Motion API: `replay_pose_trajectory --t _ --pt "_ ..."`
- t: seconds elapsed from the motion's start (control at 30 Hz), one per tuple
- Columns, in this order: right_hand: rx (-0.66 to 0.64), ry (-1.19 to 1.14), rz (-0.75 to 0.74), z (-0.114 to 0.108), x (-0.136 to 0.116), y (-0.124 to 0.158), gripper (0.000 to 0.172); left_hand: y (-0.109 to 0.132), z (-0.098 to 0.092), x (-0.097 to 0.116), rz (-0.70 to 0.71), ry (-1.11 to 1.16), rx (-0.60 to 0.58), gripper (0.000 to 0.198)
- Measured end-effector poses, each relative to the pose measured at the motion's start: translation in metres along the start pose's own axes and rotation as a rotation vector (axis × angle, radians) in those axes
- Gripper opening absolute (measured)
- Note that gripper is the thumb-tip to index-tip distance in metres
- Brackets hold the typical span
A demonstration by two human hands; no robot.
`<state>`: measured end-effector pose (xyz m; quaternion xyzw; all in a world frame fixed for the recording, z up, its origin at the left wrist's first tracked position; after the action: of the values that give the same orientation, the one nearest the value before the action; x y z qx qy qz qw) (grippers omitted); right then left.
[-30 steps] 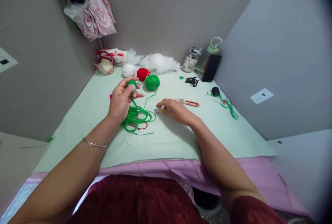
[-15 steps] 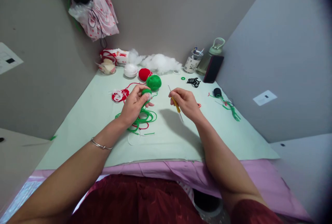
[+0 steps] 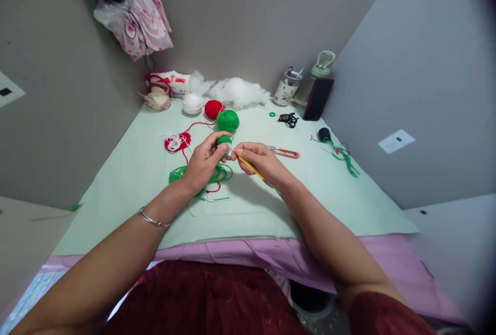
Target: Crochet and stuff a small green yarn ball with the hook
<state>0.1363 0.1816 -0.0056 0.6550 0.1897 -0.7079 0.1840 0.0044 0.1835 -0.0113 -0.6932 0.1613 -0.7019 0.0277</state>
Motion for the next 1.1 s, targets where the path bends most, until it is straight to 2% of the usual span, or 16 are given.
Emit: replay_pose_trajectory --t 0.27,0.57,0.73,1.1 --pt "-0.007 -0.120 0.031 0.003 0.002 0.000 0.035 0.000 -0.003 -0.001 0.023 -0.032 0.023 0.034" --pt "0.016 -0.014 0.016 0.002 0.000 0.001 0.025 0.001 -0.004 0.001 0.052 -0.080 0.025 0.031" --pt "0.022 -0.041 0.040 0.003 0.002 0.000 0.023 0.001 -0.004 0.000 0.065 -0.109 0.018 0.032" --pt "0.001 -0.279 0.235 0.000 0.013 -0.001 0.017 0.003 0.000 -0.001 0.093 -0.250 0.032 0.033"
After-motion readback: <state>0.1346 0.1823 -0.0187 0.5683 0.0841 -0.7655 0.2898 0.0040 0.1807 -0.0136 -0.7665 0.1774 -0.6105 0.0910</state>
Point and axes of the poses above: each hand's wrist, its own y-axis away from the middle knuckle, its own z-axis out of the palm, x = y × z, the point moved 7 cm from there along -y, towards the middle knuckle, and after that the axes turned 1 degree about -z, right-handed, at the moved point
